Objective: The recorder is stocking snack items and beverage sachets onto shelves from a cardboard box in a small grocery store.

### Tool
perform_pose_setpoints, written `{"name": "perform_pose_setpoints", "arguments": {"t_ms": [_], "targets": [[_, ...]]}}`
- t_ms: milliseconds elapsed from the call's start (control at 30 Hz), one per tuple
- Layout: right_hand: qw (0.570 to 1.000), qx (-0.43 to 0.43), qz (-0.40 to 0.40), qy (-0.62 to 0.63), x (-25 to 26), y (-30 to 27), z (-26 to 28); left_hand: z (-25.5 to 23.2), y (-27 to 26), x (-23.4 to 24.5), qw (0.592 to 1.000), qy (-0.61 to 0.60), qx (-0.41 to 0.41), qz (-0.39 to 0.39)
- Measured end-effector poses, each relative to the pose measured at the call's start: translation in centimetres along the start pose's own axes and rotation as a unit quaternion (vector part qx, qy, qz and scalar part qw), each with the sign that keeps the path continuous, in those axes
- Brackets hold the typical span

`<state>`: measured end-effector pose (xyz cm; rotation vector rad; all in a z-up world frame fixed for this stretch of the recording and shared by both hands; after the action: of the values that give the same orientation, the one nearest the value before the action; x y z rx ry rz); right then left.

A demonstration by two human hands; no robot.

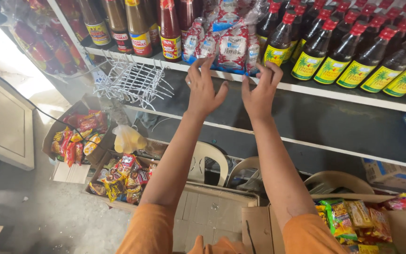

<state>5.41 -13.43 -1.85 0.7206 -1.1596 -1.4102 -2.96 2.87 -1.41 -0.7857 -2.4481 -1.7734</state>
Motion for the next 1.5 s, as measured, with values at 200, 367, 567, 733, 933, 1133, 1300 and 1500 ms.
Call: {"name": "perform_pose_setpoints", "arguments": {"t_ms": [200, 367, 567, 733, 933, 1133, 1300, 1500], "targets": [[0.981, -0.156, 0.0, 0.115, 0.6, -7.6, 2.9, -1.6, -7.5, -2.4, 0.959, -0.25, 0.133, 0.023], [0.91, -0.276, 0.075, 0.3, 1.0, -18.5, 1.8, -3.8, -20.5, -8.5, 0.819, -0.463, 0.282, 0.186], [0.903, -0.36, 0.099, 0.212, 8.8, -27.3, -2.8, -8.5, -32.1, -13.2, 0.576, -0.586, 0.404, 0.402], [0.903, -0.418, 0.071, -0.064, 16.9, -31.9, -5.3, -9.7, -33.7, -14.7, 0.352, -0.618, 0.457, 0.535], [0.916, -0.374, 0.069, -0.127, 25.7, -36.4, -3.4, -13.7, -38.3, -17.7, 0.543, -0.485, 0.463, 0.506], [0.885, -0.431, 0.102, -0.148, 35.4, -42.5, -5.4, -24.3, -37.2, -18.1, 0.672, -0.404, 0.229, 0.577], [0.835, -0.45, 0.155, -0.276, 42.0, -43.8, -6.7, -25.9, -40.4, -18.4, 0.76, -0.155, -0.038, 0.63], [0.812, -0.442, 0.212, -0.319, 46.3, -50.5, -11.4, -26.2, -42.8, -18.6, 0.79, -0.114, -0.044, 0.601]]}}
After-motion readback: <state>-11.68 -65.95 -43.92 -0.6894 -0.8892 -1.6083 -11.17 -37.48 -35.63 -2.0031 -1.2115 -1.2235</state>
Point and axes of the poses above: each hand's wrist, its own y-axis towards the middle knuckle, its own x-axis out of the back of the hand, z = x × y, the point moved 4 cm from there along y, towards the middle knuckle, and after that the axes turned 3 degrees about y, right-handed, at the moved point
